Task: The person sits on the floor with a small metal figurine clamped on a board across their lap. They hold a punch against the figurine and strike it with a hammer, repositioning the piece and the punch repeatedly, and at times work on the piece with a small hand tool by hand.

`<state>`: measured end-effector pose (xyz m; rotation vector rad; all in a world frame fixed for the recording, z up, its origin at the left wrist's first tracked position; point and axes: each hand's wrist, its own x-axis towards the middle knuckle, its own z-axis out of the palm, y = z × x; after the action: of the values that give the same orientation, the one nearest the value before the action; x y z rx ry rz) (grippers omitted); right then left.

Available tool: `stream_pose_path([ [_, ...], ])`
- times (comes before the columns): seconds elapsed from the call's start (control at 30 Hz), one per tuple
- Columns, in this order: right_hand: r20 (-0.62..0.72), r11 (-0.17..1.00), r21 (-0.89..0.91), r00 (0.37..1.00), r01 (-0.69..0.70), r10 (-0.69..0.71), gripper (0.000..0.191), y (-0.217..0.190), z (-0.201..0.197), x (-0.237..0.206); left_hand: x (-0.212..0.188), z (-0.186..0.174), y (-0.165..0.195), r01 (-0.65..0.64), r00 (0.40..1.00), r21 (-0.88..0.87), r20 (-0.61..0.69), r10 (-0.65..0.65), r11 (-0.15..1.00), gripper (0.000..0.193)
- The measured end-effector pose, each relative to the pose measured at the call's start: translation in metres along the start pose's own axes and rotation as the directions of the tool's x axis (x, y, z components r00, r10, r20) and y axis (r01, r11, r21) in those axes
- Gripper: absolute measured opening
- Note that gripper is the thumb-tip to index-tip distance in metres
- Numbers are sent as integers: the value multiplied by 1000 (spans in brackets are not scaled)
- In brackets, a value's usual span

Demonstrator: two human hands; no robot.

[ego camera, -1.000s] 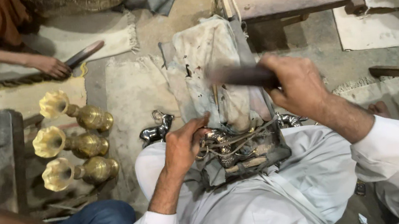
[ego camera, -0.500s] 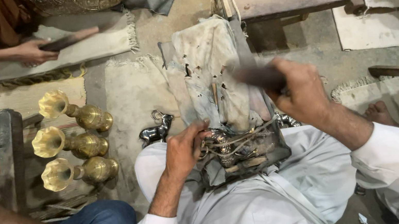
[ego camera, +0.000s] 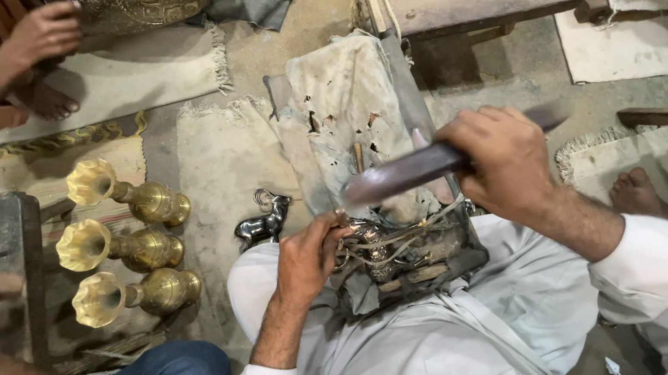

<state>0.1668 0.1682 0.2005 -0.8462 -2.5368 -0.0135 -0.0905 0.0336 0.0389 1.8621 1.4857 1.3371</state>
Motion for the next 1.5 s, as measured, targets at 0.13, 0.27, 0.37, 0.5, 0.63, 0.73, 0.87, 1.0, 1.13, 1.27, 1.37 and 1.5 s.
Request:
stream_pose_path([
  [0.13,90,997,-80,996,9,-2,29,0,2,1,-9,5,-9,-54,998,103,-5,55,993,38],
  [0.27,137,975,-220,990,2,29,32,25,19,-23,-17,7,-20,76,961,-82,-259,-95,994,24],
  [0.37,212,935,42,917,-353,337,36,62,35,-70,-30,1,-33,217,841,-212,-455,-293,953,17],
  [0.5,447,526,273,590,-806,672,31,89,82,-141,-46,-9,-55,384,741,-345,-439,-509,857,12],
  [0.63,510,601,-3,516,-799,689,41,73,88,-200,-53,-7,-60,419,772,-483,-256,-581,769,14],
  [0.73,329,685,99,674,-721,662,31,43,89,-207,-47,2,-48,412,869,-267,-173,-464,871,13],
  [0.87,24,772,457,873,-443,487,28,0,100,-171,-34,9,-37,342,928,-232,-71,-367,911,17],
  [1.0,65,813,461,927,-355,368,35,-35,124,-131,-26,11,-51,442,853,-296,-154,-498,847,16],
  [1.13,-9,806,490,923,-332,385,30,-41,139,-114,-8,12,-74,420,841,-439,-140,-522,795,51],
  [1.27,54,789,457,899,-410,436,31,-43,144,-115,12,25,-79,635,763,-258,68,-642,728,55],
  [1.37,6,809,457,910,-371,414,34,-42,145,-117,36,37,-81,715,699,-77,78,-711,694,49],
  [1.5,25,802,454,905,-389,425,35,-39,146,-117,61,48,-87,787,617,-99,106,-780,609,43],
])
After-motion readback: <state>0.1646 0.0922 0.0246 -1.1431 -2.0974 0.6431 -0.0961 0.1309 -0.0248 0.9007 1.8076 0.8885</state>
